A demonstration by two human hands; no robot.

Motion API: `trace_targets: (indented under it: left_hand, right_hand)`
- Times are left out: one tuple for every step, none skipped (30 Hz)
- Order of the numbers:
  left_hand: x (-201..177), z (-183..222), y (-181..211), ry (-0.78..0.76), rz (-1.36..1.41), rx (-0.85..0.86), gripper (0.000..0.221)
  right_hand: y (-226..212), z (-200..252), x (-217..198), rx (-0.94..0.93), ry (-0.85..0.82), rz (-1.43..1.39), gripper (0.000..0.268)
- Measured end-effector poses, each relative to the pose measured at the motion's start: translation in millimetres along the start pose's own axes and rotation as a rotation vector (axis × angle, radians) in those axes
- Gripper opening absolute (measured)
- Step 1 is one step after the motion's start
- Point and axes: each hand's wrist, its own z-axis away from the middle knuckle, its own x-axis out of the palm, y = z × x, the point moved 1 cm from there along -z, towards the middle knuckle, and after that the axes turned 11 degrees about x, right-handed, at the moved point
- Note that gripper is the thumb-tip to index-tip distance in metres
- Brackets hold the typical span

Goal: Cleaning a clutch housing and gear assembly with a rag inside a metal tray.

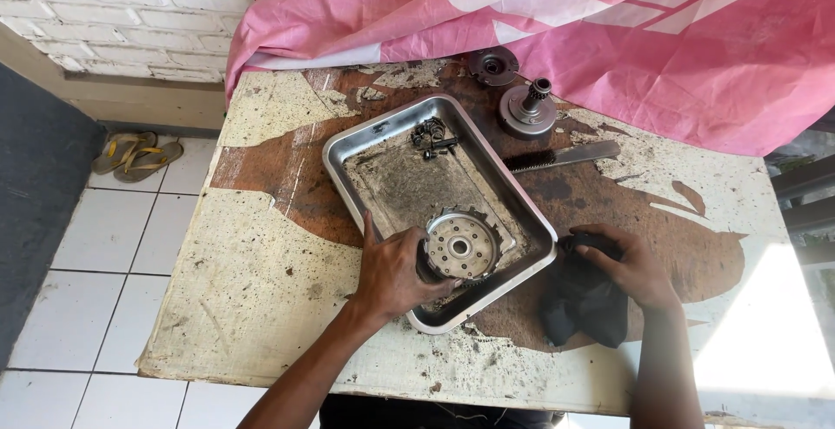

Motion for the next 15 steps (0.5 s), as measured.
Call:
trace_targets:
  left_hand:
    - [-5,-2,4,0.001,-0.003,-0.001,0.07]
    - [-10,-4,7,-0.002,0.043,-0.036,0.071]
    - [-15,-6,11,-0.007,0.087,-0.07,0.072]
    - [-20,-9,12,-0.008,0.081,-0.07,0.072]
    - [-24,-13,13,-0.027,0.112,-0.127,0.075]
    - [-29,-17,14,-0.047,0.143,-0.184,0.079]
    - [-35,-20,17,-0.045,0.14,-0.181,0.079]
    - [-40,-22,19,-0.047,0.278,-0.307,0.08]
    - [-45,-23,22,-0.052,0.417,-0.438,0.082]
    - [-45,-25,16,-0.053,0.416,-0.439,0.082]
    - [-46,-25,12,-0.013,0.481,-0.45,0.083]
    - [-46,-25,7,0.028,0.545,-0.461,0.084]
    - [-48,-27,8,0.022,0.542,-0.463,0.084]
    - [-49,-30,9,0.057,0.632,-0.483,0.076]
    - [-51,-34,10,0.093,0.723,-0.497,0.068]
  right_hand:
    - [6,-3,1,-0.003,-0.002,-0.001,0.034]
    - [11,-5,2,0.011,0.016,-0.049,0.033]
    - [17,-8,4,0.025,0.034,-0.1,0.032]
    - [13,-6,6,0.022,0.032,-0.105,0.032]
    - [9,-6,7,0.023,0.052,-0.074,0.033]
    - [4,-5,8,0.024,0.072,-0.044,0.034]
    - [1,-3,7,0.021,0.074,-0.045,0.034]
    - [-3,-2,7,0.024,0.059,-0.05,0.035]
    - [-5,0,8,0.033,0.041,-0.054,0.035]
    - [-7,-1,6,0.033,0.04,-0.055,0.035]
    - [-7,0,6,0.036,0.047,-0.049,0.034]
    - [-7,0,7,0.04,0.053,-0.042,0.033]
    - [-1,-2,9,0.044,0.051,-0.048,0.033]
    - [4,-3,10,0.051,0.094,-0.034,0.027]
    - [8,-5,10,0.057,0.141,-0.019,0.022]
